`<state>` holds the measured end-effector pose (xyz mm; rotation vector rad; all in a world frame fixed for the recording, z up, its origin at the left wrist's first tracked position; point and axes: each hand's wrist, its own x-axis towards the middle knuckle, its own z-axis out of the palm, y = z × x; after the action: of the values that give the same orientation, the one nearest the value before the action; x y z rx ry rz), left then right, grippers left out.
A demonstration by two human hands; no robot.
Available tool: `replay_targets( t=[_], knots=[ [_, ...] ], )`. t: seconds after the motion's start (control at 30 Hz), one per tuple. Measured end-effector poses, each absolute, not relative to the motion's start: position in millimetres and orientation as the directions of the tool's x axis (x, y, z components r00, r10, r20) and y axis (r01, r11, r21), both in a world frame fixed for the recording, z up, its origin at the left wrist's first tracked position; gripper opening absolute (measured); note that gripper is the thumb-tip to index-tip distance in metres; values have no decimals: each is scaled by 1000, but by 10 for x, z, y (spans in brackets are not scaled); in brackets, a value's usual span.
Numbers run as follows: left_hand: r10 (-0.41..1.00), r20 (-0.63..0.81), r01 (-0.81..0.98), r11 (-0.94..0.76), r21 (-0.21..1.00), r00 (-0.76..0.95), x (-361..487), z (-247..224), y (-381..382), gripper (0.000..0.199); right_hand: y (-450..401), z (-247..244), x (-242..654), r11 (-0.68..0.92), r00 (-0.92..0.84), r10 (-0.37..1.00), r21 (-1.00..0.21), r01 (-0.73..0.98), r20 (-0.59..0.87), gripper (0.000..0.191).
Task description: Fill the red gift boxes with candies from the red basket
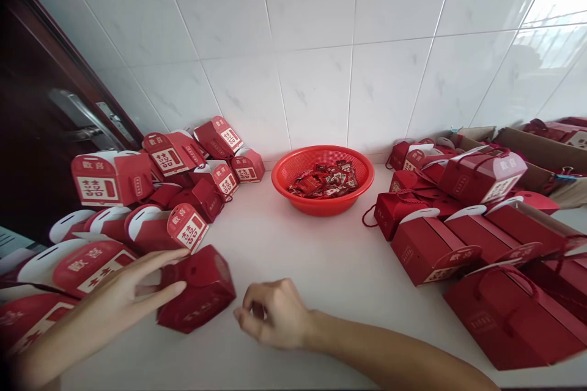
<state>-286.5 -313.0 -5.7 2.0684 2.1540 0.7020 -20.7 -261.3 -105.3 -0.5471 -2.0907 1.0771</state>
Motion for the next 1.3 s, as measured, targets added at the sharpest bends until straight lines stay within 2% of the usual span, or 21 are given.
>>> replay_targets(
  t=[0.13, 0.3, 0.47, 0.6, 0.7, 0.83, 1.0, 1.13, 1.2, 1.3],
  knots=[
    [965, 216, 843, -238, 482, 149, -2286, -19, -2854, 36, -2348, -808, -40, 480, -489, 781, -874, 72, 388, 23],
    [928, 244, 729, -373, 574, 282, -1769, -22, -2508, 29, -2120, -616, 228, 536, -331, 825, -820, 201, 458, 26],
    [923, 260, 641, -385, 664, 285, -1563, -55, -2208, 29, -2063, -511, 385, 517, -264, 856, -737, 435, 444, 37],
    [916, 226, 591, -388, 707, 331, -1554, -78, -2062, 36, -2031, -497, 430, 431, -207, 900, -715, 550, 383, 33],
    [915, 204, 559, -378, 738, 349, -1580, -99, -2027, 42, -2008, -503, 447, 396, -184, 915, -708, 585, 359, 30],
    [932, 211, 527, -342, 778, 293, -1617, -150, -2041, 43, -2015, -512, 445, 409, -213, 908, -653, 637, 361, 41],
    [942, 215, 466, -316, 826, 258, -1668, -248, -2078, 43, -2053, -492, 439, 441, -219, 886, -594, 673, 409, 36],
    [955, 207, 404, -278, 872, 212, -1672, -321, -2119, 45, -2097, -449, 419, 454, -241, 874, -531, 716, 423, 45],
    [952, 218, 395, -288, 872, 214, -1665, -352, -2145, 44, -2114, -442, 406, 458, -251, 869, -504, 732, 426, 39],
    [949, 236, 375, -301, 877, 208, -1671, -400, -2173, 39, -2114, -442, 412, 459, -236, 871, -542, 704, 431, 24]
  ],
)
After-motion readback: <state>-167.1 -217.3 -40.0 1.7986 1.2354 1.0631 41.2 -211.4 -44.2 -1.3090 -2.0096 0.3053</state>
